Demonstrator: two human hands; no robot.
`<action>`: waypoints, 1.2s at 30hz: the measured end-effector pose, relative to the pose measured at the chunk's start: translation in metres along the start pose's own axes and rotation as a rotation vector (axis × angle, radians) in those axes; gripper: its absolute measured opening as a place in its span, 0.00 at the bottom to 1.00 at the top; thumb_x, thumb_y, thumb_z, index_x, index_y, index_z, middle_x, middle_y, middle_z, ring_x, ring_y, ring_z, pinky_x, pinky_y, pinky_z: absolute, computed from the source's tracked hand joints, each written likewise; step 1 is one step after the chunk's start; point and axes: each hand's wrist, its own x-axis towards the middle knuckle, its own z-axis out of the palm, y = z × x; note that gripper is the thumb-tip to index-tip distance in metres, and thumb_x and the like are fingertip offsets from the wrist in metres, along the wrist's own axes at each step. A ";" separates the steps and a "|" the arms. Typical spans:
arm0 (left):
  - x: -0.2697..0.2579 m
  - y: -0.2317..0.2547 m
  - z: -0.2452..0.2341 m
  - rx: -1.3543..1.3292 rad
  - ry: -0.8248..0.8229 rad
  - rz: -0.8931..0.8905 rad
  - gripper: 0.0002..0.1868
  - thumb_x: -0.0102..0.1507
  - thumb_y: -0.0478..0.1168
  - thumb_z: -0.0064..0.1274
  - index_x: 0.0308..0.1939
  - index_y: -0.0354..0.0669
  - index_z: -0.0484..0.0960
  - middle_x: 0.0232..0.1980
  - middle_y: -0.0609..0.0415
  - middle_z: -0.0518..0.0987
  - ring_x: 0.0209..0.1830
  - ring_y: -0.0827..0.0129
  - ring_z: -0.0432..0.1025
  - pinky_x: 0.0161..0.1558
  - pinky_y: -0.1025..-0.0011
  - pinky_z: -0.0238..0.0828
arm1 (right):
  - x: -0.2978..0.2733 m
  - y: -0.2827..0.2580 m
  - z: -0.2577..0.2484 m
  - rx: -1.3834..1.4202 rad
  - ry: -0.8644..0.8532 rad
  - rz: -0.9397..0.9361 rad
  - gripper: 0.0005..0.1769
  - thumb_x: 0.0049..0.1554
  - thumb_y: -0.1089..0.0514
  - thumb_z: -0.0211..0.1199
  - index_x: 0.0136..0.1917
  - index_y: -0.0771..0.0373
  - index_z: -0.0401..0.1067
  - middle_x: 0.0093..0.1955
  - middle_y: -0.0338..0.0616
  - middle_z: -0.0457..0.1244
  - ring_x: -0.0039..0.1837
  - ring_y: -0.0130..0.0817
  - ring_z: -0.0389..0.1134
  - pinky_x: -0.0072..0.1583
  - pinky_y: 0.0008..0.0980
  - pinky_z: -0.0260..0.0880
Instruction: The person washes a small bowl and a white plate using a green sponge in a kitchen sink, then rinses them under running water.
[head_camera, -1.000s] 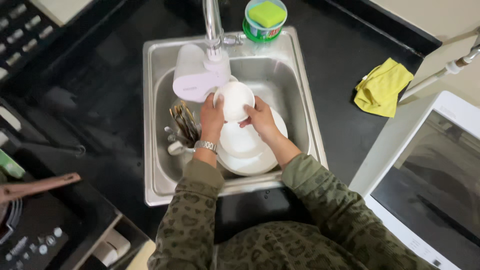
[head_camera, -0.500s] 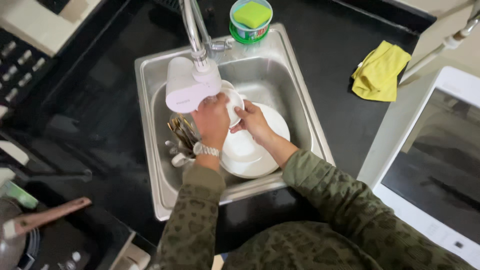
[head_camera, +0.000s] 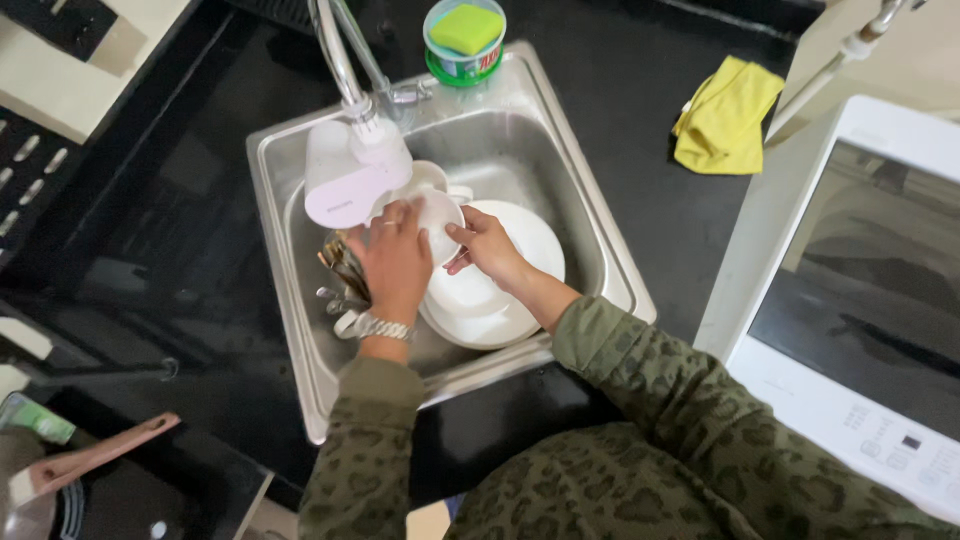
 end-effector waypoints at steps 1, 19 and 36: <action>-0.004 0.006 -0.002 0.005 -0.007 0.001 0.20 0.64 0.46 0.52 0.61 0.58 0.77 0.57 0.61 0.73 0.55 0.68 0.68 0.64 0.52 0.50 | 0.009 0.017 -0.004 0.006 -0.001 0.005 0.21 0.65 0.63 0.57 0.69 0.75 0.65 0.48 0.73 0.67 0.37 0.57 0.74 0.35 0.48 0.81; 0.006 -0.006 0.033 -0.149 0.092 0.087 0.21 0.58 0.45 0.59 0.56 0.56 0.82 0.49 0.53 0.77 0.50 0.57 0.72 0.51 0.53 0.67 | 0.035 0.029 0.002 0.039 0.069 0.020 0.23 0.68 0.55 0.51 0.71 0.72 0.63 0.49 0.64 0.67 0.38 0.52 0.75 0.36 0.48 0.80; -0.004 -0.008 0.012 -0.057 0.000 0.025 0.19 0.73 0.55 0.40 0.66 0.66 0.76 0.70 0.62 0.73 0.76 0.63 0.56 0.67 0.28 0.32 | 0.044 0.006 -0.017 0.010 0.170 -0.037 0.24 0.69 0.55 0.49 0.72 0.73 0.60 0.42 0.66 0.66 0.33 0.54 0.73 0.32 0.45 0.79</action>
